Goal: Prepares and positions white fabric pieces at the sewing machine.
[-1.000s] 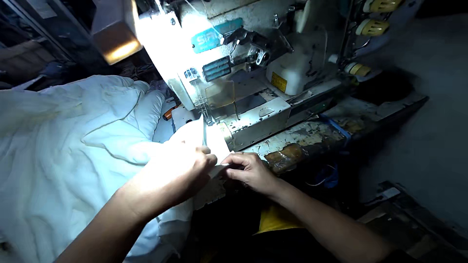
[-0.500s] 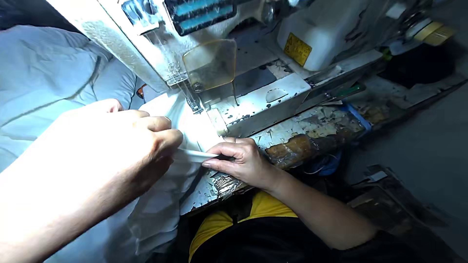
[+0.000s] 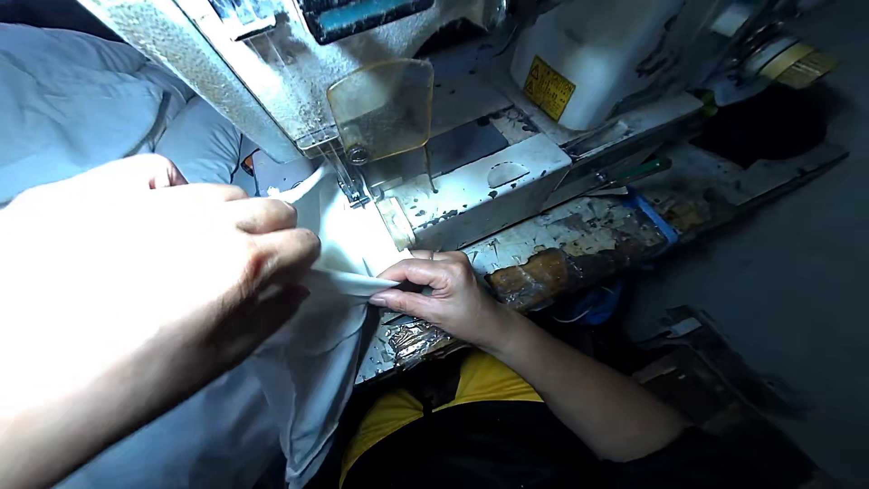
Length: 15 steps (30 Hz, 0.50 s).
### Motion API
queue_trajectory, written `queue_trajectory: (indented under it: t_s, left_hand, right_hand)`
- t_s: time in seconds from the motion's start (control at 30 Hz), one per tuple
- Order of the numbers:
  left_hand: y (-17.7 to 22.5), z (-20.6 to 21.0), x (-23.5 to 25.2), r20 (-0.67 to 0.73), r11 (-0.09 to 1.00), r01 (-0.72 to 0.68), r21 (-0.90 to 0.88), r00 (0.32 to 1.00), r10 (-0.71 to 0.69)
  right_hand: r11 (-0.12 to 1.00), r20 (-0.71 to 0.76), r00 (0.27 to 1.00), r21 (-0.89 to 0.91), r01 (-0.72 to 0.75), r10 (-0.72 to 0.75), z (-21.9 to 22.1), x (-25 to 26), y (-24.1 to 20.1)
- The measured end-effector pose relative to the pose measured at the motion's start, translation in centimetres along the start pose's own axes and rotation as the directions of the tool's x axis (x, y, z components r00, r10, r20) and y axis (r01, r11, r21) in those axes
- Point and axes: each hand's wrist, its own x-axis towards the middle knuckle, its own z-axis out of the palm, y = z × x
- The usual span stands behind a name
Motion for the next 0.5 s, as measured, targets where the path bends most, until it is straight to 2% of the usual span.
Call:
queue_trajectory:
  t_s: [0.17,0.3,0.43,0.5]
  left_hand:
    - [1.3,-0.5,0.0,0.01,0.999,0.033,0.001,0.999,-0.033]
    - [0.0,0.1,0.1,-0.021,1.0,0.024,0.01,0.999,-0.024]
    - [1.1,-0.5,0.2,0.004,1.0,0.024,0.001,1.0,-0.024]
    - [-0.1,0.1,0.1,-0.014,1.0,0.01,0.009,1.0,-0.01]
  right_hand:
    - [0.999,0.003,1.0,0.04,-0.008,0.008,-0.1,-0.1,0.1]
    - [0.999,0.015,0.999,0.024,-0.038,0.037,-0.2,-0.1,0.2]
    - [1.0,0.01,1.0,0.016,-0.022,0.022,-0.4,-0.1,0.2]
    - [0.999,0.021,0.999,0.002,-0.039,0.039,-0.5,-0.1,0.2]
